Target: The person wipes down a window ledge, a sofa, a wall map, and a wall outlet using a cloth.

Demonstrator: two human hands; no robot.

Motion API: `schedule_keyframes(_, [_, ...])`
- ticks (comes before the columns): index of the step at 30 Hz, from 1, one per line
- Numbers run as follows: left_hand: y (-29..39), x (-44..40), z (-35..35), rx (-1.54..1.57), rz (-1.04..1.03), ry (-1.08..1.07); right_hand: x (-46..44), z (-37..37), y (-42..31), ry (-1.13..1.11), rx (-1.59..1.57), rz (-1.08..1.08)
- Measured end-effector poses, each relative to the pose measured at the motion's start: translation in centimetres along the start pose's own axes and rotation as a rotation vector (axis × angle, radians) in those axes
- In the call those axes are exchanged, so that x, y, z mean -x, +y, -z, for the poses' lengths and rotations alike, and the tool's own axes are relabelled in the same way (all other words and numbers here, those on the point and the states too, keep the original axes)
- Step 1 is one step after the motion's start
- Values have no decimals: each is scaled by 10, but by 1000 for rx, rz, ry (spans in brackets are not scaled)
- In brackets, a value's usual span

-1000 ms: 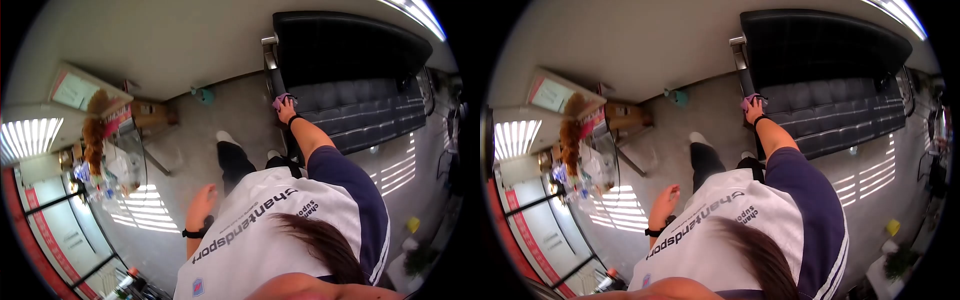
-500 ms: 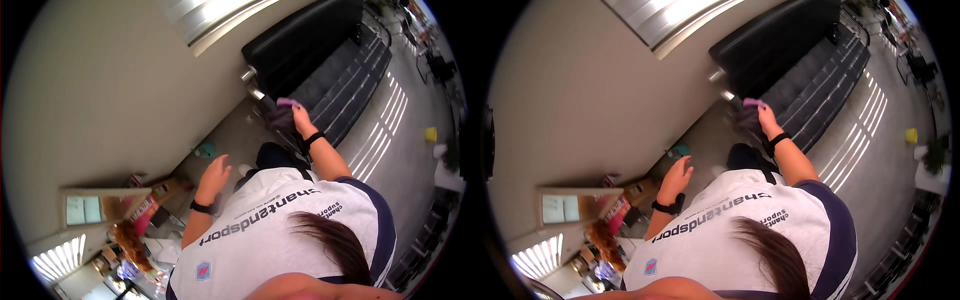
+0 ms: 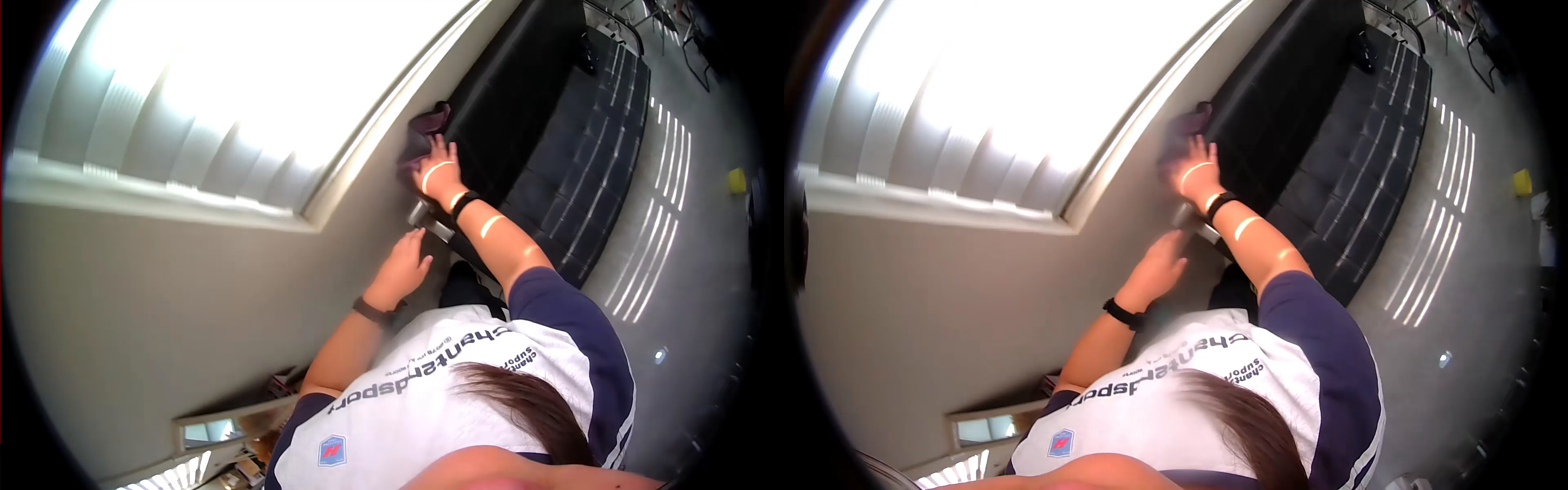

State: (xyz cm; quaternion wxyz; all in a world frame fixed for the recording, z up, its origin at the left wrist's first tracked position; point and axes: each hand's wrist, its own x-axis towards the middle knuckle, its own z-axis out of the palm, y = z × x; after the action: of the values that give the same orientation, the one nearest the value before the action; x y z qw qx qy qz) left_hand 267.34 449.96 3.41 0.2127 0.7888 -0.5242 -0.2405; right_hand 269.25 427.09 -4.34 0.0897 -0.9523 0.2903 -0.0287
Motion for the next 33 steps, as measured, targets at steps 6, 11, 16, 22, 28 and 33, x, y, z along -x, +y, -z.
schedule_keyframes(6, [-4,-69,18,10,-31,-45,-103,1,110,13,33,-262])
schedule_keyframes(11, [-7,-60,37,31,63,-30,-191,2,169,-60,21,-514])
schedule_keyframes(16, [-23,-18,64,82,110,79,-167,-10,136,-129,-9,-260])
schedule_keyframes(22, [-41,16,79,139,207,252,-22,-59,-4,89,-559,264])
schedule_keyframes(28, [-35,8,114,91,182,383,-25,58,-55,324,-274,356])
schedule_keyframes(33, [-33,9,122,0,141,406,-77,76,16,361,-101,135])
